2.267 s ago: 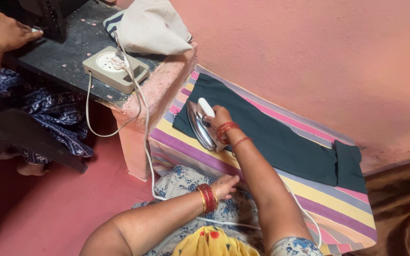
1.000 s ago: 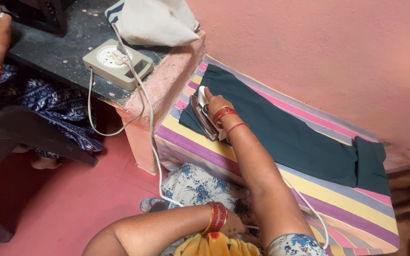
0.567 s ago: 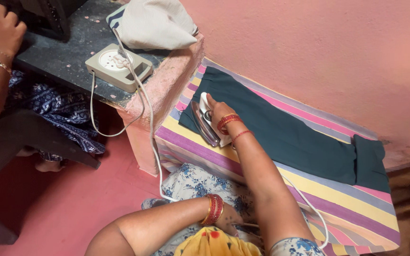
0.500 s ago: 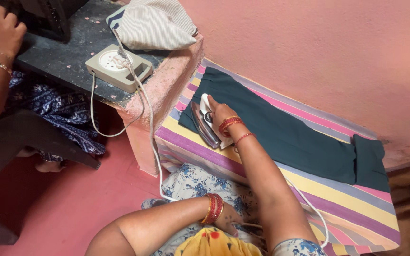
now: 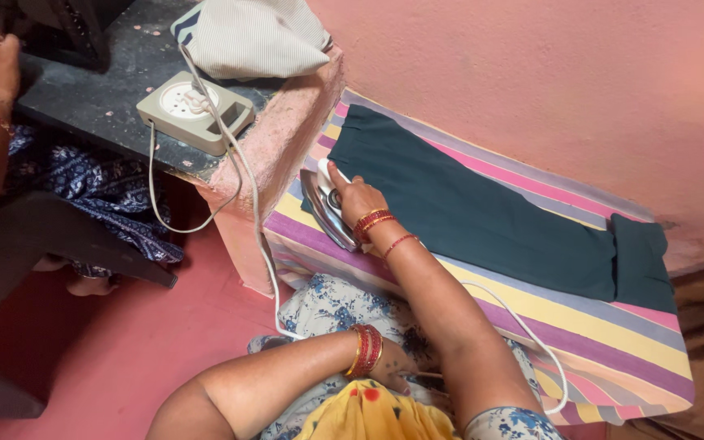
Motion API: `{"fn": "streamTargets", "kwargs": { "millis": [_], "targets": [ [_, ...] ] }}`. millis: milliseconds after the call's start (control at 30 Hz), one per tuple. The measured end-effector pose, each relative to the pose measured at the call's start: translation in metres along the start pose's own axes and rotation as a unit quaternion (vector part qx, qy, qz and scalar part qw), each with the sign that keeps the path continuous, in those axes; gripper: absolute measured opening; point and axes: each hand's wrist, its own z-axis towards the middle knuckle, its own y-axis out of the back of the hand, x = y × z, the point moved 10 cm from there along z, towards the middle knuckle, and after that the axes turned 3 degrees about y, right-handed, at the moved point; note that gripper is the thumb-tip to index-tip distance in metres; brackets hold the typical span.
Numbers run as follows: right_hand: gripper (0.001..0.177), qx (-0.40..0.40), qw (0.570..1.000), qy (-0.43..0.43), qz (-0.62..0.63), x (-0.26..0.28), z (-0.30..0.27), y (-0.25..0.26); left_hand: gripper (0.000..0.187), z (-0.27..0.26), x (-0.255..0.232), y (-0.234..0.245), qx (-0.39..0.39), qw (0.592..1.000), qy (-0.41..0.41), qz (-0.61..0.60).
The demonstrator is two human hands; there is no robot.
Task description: The person irons a dark green pair of trousers laid out on a striped ironing board. They use a white electric iron to smooth the fabric, moving it back and forth across the legs and waist area. The person adjusts the trousers with their hands to ensure even coverage and then folds the garment after ironing.
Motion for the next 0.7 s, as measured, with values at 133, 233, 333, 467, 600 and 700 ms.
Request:
{"fn": "streamTargets", "kwargs": {
  "millis": [133,233,333,467,600,700],
  "targets": [
    [0.069,0.007,0.999,0.025,-0.019,0.008,-0.017,-0.008,0.072,-0.001,-0.007,-0.002,0.014,1.000,0.010,0.021],
    [0.069,-0.015,0.998,0.037,-0.038,0.019,-0.019,-0.010,0.070,-0.002,-0.015,0.001,0.019,0.999,-0.032,0.017],
    [0.071,-0.042,0.996,0.060,-0.051,0.031,-0.019,-0.009,0.078,-0.007,-0.027,0.009,-0.012,0.992,-0.126,-0.014],
    [0.072,-0.027,0.995,0.078,-0.060,0.038,-0.038,-0.011,0.083,-0.017,-0.032,0.021,-0.054,0.978,-0.199,-0.030],
    [0.071,0.025,0.999,0.036,0.010,0.019,-0.066,-0.009,0.071,-0.012,-0.008,0.008,0.006,0.998,-0.049,0.037],
    [0.063,0.004,0.995,-0.046,0.093,-0.016,-0.073,0.009,0.066,-0.015,-0.003,0.004,0.027,0.999,0.017,0.010]
  ]
}}
